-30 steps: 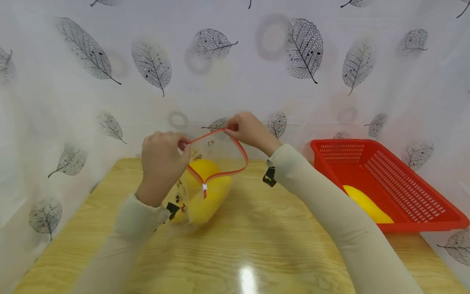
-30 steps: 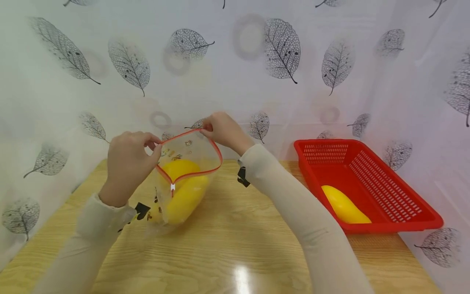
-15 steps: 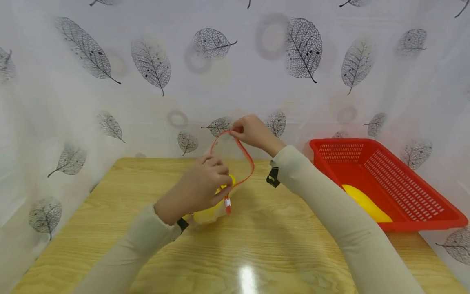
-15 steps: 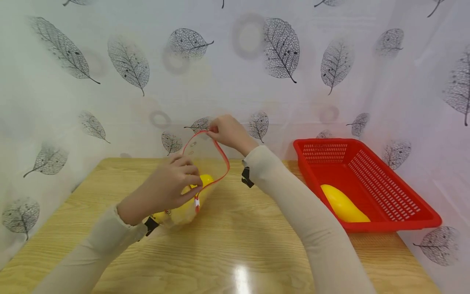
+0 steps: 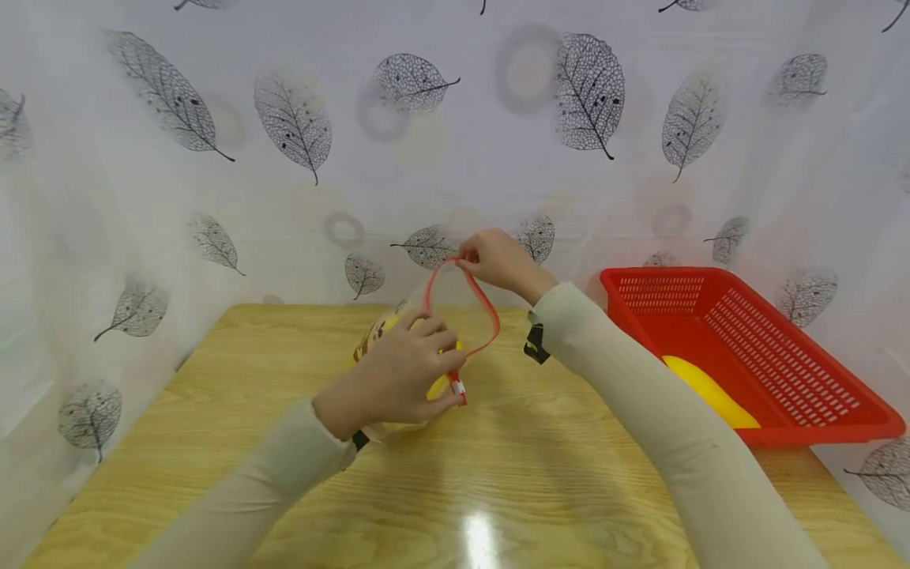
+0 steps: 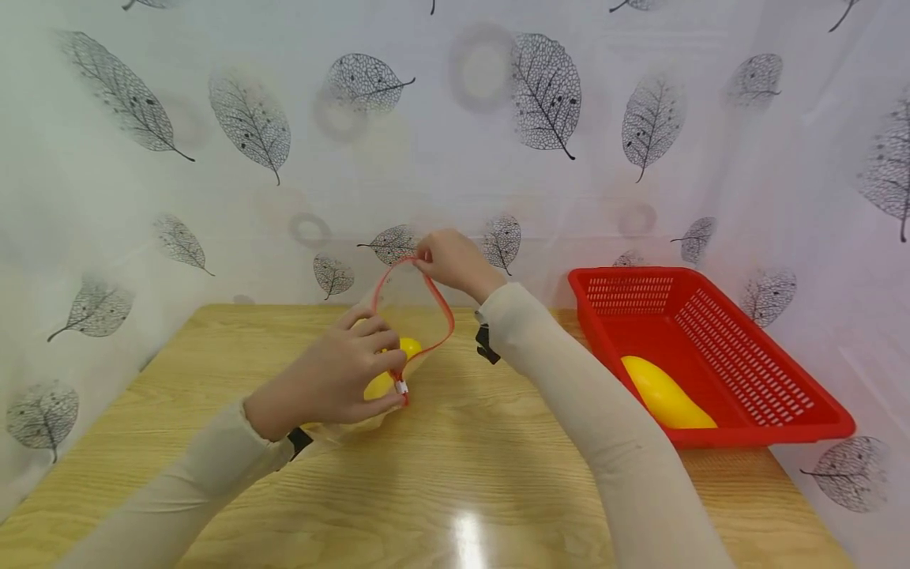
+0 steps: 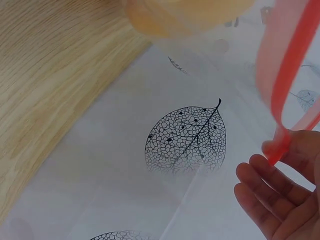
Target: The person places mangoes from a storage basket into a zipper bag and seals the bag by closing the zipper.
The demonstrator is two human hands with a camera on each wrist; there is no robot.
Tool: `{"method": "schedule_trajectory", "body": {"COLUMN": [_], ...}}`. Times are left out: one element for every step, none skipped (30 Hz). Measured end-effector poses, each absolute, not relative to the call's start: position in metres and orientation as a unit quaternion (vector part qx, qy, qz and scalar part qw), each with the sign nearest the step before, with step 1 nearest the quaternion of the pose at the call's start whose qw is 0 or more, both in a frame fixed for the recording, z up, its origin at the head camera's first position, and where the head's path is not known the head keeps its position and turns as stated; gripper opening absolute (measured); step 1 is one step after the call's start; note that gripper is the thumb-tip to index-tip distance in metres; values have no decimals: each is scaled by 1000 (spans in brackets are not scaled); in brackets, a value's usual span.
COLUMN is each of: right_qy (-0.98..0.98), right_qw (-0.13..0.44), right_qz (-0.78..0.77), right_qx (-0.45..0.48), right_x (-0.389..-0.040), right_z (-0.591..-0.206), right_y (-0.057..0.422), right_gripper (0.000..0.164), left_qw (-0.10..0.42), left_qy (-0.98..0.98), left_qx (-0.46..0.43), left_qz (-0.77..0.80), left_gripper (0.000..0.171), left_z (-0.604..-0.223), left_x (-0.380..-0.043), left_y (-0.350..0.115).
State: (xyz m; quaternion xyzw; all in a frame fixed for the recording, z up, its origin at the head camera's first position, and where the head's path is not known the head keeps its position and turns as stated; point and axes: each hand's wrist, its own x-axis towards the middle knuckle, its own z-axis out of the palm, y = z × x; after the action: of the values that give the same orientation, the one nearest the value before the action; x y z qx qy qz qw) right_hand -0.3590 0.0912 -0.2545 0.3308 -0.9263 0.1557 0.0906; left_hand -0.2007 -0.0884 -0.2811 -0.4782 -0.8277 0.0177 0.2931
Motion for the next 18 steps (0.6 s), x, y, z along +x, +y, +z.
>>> {"method": "schedule_trajectory", "body": {"right_qy": [-927, -926, -926, -925, -925, -925, -924, -924, -924, -925, -925, -926, -926, -927, -927, -928, -928, -929], "right_qw": [90, 91, 91, 92, 95, 97, 101, 103, 105, 107, 108, 109, 111, 111, 112, 114, 114, 113], "right_qz": [150, 144, 140, 134, 127, 121, 116, 113, 111, 109, 109, 108, 107, 106, 103, 102, 100, 99], "right_qx": [332, 335, 339, 342, 345, 347, 350, 351, 350, 349, 348, 345, 344, 343, 342, 341, 340, 339], "right_x": [-358, -358, -358, -357, -356, -355, -354, -354, -352, -352, -351, -351, -350, -350, -351, -350, -350, -350], "right_z": [-255, -256, -257, -258, -259, -260, -260, -261, -261, -262, -262, -262, -263, -263, -263, -263, -264, -264], "right_y": [92, 93, 93, 94, 95, 96, 96, 97, 98, 98, 99, 99, 99, 99, 100, 100, 100, 100], "right_gripper": [20, 20, 20, 19, 19, 19, 19, 18, 18, 18, 18, 18, 17, 17, 18, 18, 18, 18], "left_qw": [298, 302, 306, 310, 314, 317, 319, 319, 317, 314, 310, 306, 303, 298, 295, 294, 293, 293], "left_qy": [-827, -827, -827, -826, -825, -825, -825, -826, -829, -831, -835, -837, -840, -842, -844, -844, -845, -846], "left_qx": [-476, -474, -472, -471, -469, -467, -466, -464, -461, -458, -455, -452, -449, -446, -444, -442, -441, -440], "left_qz": [17, 16, 16, 15, 15, 16, 16, 17, 19, 22, 29, 36, 45, 54, 63, 70, 73, 73], "left_gripper": [21, 20, 19, 17, 16, 15, 15, 16, 18, 23, 29, 36, 43, 49, 54, 56, 56, 55], "left_z": [-283, -284, -285, -287, -288, -289, -290, -290, -291, -292, -293, -293, -294, -295, -295, -296, -297, -298], "left_x": [-202, -202, -203, -204, -205, -205, -205, -205, -205, -205, -205, -204, -203, -203, -202, -201, -201, -201], "left_y": [-88, -88, -89, -89, -89, -89, -88, -88, -87, -86, -85, -84, -83, -82, -81, -80, -79, -78]}}
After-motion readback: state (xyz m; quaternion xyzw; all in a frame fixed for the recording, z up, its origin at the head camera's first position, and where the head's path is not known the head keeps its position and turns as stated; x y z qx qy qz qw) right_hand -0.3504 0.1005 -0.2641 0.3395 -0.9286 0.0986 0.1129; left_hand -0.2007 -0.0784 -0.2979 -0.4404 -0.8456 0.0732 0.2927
